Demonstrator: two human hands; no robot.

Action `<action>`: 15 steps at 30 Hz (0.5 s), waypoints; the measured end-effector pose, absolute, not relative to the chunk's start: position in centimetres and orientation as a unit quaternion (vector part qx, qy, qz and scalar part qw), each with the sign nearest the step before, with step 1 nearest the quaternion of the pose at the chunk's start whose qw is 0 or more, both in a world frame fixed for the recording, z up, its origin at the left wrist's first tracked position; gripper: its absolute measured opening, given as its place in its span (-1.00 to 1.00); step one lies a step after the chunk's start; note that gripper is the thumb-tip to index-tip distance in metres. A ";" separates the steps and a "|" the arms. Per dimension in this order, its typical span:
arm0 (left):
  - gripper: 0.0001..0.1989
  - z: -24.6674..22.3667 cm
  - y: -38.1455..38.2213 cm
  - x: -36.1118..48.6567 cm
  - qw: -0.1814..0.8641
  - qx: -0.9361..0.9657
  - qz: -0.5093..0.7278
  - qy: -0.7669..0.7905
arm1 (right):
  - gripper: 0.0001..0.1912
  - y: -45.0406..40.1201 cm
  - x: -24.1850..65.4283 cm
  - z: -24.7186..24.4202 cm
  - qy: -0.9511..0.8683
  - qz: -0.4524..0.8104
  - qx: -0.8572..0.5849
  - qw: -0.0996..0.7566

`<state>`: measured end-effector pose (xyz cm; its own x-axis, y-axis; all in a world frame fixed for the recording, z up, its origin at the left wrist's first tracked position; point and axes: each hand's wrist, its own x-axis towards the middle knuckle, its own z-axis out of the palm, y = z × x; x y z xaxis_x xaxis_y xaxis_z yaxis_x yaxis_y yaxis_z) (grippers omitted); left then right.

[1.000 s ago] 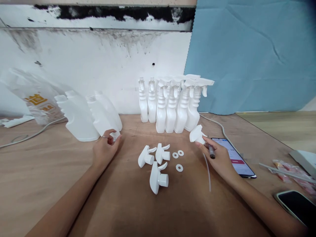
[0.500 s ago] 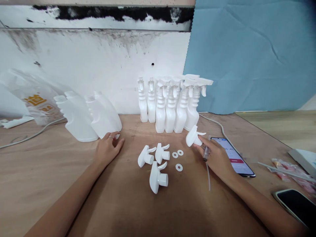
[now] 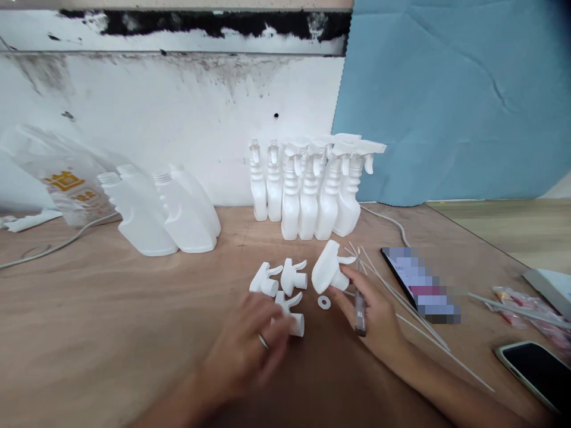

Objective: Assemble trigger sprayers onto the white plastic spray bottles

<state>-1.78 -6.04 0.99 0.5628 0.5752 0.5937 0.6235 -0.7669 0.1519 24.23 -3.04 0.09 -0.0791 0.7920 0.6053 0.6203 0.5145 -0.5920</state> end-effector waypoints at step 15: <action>-0.80 0.1 -4.3 -1.5 -0.003 -0.865 -0.317 -0.388 | -0.63 -1.5 25.6 0.3 -0.705 0.117 -0.550 0.433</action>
